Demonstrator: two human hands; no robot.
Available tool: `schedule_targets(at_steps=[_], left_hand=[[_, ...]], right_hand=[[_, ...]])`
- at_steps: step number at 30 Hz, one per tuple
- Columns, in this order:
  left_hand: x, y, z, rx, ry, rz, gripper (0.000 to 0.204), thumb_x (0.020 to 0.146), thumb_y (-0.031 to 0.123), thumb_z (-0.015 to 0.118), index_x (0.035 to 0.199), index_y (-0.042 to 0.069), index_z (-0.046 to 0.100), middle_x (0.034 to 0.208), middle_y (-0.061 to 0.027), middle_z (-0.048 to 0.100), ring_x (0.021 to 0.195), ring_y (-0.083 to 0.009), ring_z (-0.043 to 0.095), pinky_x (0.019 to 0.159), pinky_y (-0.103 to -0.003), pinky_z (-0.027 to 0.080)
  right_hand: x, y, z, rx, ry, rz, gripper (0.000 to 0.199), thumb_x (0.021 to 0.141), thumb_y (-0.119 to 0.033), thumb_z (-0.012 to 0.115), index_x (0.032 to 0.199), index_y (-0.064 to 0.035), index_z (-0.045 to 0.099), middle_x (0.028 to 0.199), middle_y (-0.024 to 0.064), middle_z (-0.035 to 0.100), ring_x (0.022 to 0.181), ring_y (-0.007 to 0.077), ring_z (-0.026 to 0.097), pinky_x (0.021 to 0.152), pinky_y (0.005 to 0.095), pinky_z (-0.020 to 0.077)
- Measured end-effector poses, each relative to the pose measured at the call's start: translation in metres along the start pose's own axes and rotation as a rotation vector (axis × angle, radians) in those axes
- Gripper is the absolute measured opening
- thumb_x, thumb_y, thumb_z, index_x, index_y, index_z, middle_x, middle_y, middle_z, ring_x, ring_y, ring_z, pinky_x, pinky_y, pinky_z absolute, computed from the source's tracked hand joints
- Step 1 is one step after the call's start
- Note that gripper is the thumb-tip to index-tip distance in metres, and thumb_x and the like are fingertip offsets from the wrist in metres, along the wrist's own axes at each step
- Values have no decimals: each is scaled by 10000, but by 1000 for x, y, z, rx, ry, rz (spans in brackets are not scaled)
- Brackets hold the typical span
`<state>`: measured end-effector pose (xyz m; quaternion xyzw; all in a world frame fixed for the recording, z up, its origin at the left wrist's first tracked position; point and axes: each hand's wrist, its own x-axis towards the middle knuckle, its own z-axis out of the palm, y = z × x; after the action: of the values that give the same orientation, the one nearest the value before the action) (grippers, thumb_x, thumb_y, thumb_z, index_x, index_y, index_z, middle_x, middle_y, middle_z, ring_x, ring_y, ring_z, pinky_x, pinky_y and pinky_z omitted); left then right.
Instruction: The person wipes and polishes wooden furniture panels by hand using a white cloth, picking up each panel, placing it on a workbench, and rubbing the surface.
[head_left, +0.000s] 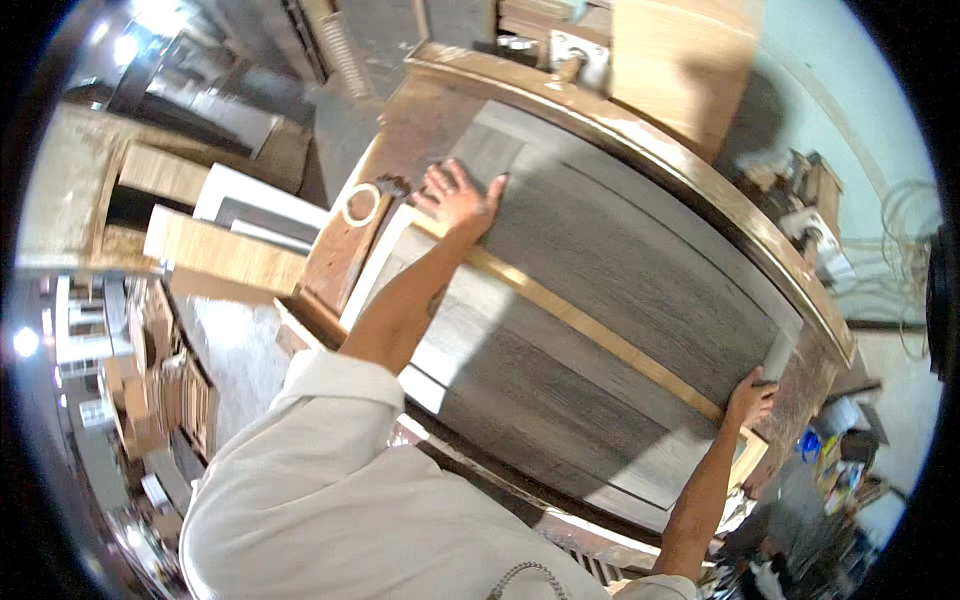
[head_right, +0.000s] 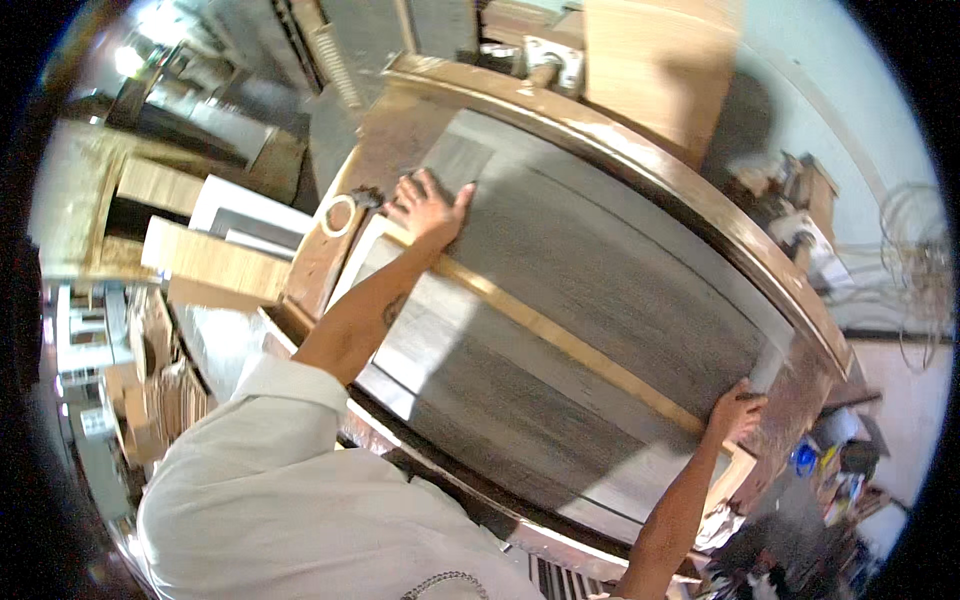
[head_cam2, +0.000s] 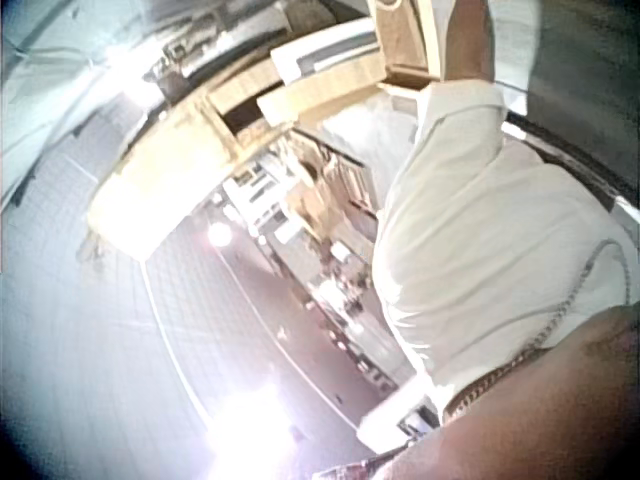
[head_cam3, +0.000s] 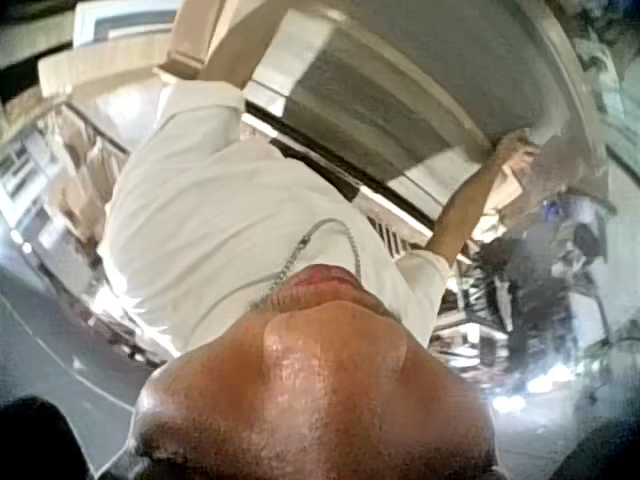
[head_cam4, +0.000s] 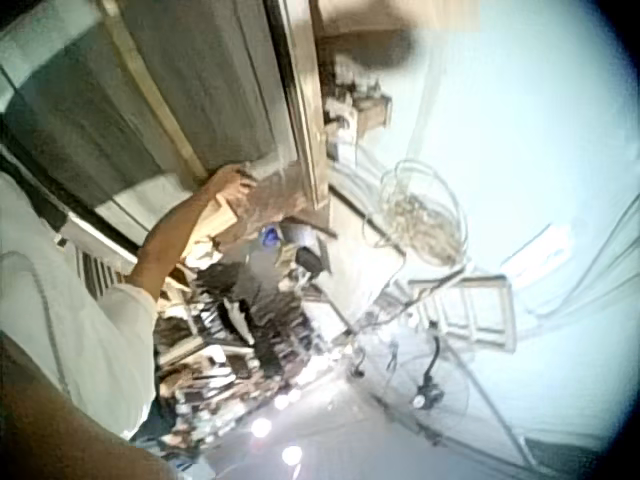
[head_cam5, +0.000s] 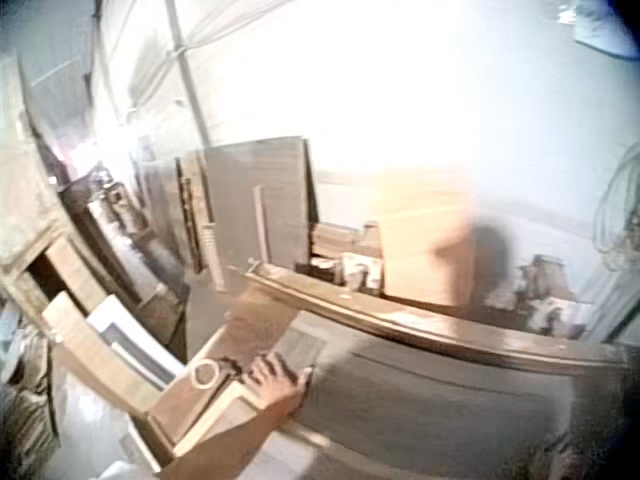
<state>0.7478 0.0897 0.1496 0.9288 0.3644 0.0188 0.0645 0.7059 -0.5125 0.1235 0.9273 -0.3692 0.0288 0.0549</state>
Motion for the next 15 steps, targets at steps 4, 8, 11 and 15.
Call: schedule_targets(at_steps=[4, 8, 11, 15], left_hand=[[-15, 10, -3, -76, -27, -89, 967, 805, 776, 256, 1473, 96, 99, 1507, -244, 29, 1407, -367, -28, 1064, -624, -34], [-20, 13, -6, -82, -48, -137, 951, 799, 775, 286, 1474, 127, 120, 1515, -215, 51, 1410, -355, -14, 1058, -638, -6], [-24, 12, -8, -93, -56, -134, 950, 795, 773, 310, 1469, 125, 144, 1505, -230, 81, 1405, -374, 6, 1058, -632, -14], [-17, 0, 4, -32, -38, -78, 972, 796, 787, 265, 1468, 97, 131, 1490, -268, 88, 1397, -395, 27, 1095, -560, -17]], right_hand=[[12, 14, 19, -8, 24, 58, 824, 875, -703, 239, 1449, -113, 222, 1415, 186, 310, 1258, 362, 357, 1003, 510, 294], [13, 11, 14, -1, -51, 121, 819, 869, -716, 196, 1473, -164, 152, 1468, 147, 221, 1304, 338, 290, 1038, 515, 234], [16, 15, 14, -4, -67, 149, 799, 879, -701, 200, 1475, -171, 142, 1463, 147, 231, 1323, 326, 265, 1038, 522, 229], [9, 12, 10, -3, -81, 111, 780, 891, -683, 210, 1472, -165, 163, 1450, 156, 255, 1307, 347, 282, 1030, 525, 244]])
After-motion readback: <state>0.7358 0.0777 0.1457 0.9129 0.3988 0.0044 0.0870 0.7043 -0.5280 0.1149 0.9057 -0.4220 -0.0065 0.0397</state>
